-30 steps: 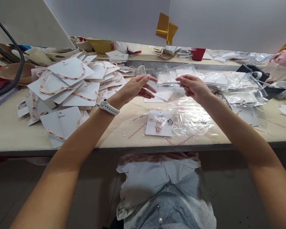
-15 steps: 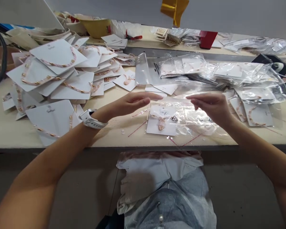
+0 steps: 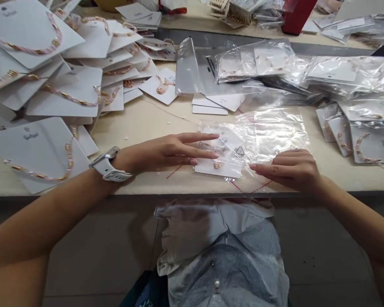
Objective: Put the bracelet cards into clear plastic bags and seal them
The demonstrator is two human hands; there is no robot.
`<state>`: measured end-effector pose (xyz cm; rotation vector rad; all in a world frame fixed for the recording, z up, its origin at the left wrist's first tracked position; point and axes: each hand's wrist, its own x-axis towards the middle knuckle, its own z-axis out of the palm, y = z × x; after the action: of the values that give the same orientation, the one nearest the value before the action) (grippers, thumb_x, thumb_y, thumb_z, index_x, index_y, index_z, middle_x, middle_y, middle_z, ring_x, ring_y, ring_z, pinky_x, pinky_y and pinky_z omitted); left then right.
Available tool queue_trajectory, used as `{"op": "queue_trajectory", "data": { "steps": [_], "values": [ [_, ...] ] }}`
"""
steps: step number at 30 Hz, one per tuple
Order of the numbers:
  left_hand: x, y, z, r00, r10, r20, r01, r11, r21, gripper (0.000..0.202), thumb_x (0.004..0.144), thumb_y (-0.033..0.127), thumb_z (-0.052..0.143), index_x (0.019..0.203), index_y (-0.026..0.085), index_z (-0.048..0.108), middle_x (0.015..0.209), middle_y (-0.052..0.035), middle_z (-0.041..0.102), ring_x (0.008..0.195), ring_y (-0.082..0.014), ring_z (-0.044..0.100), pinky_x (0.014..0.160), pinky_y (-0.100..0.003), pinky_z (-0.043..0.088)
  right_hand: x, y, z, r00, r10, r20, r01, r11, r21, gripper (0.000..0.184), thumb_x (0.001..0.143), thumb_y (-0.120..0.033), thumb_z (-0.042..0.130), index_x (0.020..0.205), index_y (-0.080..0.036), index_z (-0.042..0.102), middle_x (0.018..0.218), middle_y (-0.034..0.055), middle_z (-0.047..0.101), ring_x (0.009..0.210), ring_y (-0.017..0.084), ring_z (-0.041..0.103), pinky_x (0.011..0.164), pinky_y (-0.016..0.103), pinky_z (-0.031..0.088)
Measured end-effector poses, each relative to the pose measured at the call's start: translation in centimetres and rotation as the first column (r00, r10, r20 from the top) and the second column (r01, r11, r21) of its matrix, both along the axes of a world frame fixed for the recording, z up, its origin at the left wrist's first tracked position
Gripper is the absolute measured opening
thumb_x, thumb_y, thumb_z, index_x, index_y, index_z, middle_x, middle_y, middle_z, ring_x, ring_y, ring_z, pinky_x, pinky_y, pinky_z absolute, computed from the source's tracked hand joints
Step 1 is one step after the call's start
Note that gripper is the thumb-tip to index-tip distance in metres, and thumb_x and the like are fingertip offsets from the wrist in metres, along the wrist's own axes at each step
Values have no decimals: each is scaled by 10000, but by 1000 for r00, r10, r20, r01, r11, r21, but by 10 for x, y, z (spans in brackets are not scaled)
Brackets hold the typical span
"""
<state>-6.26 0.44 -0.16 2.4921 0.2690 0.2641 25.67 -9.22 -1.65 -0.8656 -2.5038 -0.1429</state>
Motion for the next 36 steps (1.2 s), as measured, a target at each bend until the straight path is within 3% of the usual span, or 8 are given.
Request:
{"op": "queue_trajectory", "data": {
  "steps": [5,10,15,19,24,29,32,36],
  "values": [
    [-2,1,-2,1000,-14,-23,14,999,30,487,960,159,473,1354,445,489,1571,12,291,1408,-216,366,1116,-345,398,-4,-3,4,999,41,22,-41,999,18,209,964,-228,528,1072,-302,691,450,-62,394,421,66,358,481,251,272],
    [-2,2,-3,998,-53,-35,55,996,72,480,957,166,501,1352,438,496,1568,-2,301,1401,-231,377,1099,-322,408,-2,-4,1,997,62,49,-65,996,68,198,911,-242,619,1089,-300,684,452,-65,429,422,68,388,479,255,285],
    [-2,2,-3,995,-44,-94,54,993,105,487,953,150,487,1349,434,504,1568,-1,302,1402,-238,376,1068,-321,435,0,-5,0,994,26,107,-30,999,43,195,925,-305,600,1100,-331,682,442,-66,448,411,68,418,473,252,308],
    [-1,3,-2,993,-32,-116,43,995,93,461,970,162,434,1339,424,521,1571,4,294,1408,-239,365,1079,-352,421,-2,-5,3,992,51,112,-59,996,74,204,905,-270,629,1100,-310,673,451,-71,462,419,66,420,470,246,312],
    [1,4,-5,986,14,-165,-5,999,53,414,954,202,485,1302,412,566,1552,4,337,1412,-271,354,1112,-441,374,-2,-6,2,986,19,167,-18,1000,-5,246,942,-265,566,1164,-339,642,477,-67,491,430,67,447,488,256,312],
    [-1,8,-9,990,-21,-142,33,996,77,432,968,205,464,1328,434,531,1558,23,324,1416,-256,350,1146,-433,331,1,-4,0,982,67,175,-60,997,-41,275,977,-238,494,1214,-328,601,502,-61,489,451,66,451,501,264,290],
    [-3,13,-10,983,-48,-176,65,994,92,409,960,330,505,1361,405,504,1566,23,307,1442,-258,293,1182,-432,261,-2,-2,2,979,102,177,-97,995,-37,270,976,-216,492,1209,-296,603,514,-61,495,447,63,438,495,259,284],
    [-8,20,-12,973,-21,-229,42,996,83,593,818,585,632,1353,351,530,1518,2,399,1446,-290,275,1199,-413,222,-4,-2,3,975,101,200,-83,992,-94,235,973,-334,517,1166,-290,644,527,-55,522,462,62,479,505,245,315]
  ]
}}
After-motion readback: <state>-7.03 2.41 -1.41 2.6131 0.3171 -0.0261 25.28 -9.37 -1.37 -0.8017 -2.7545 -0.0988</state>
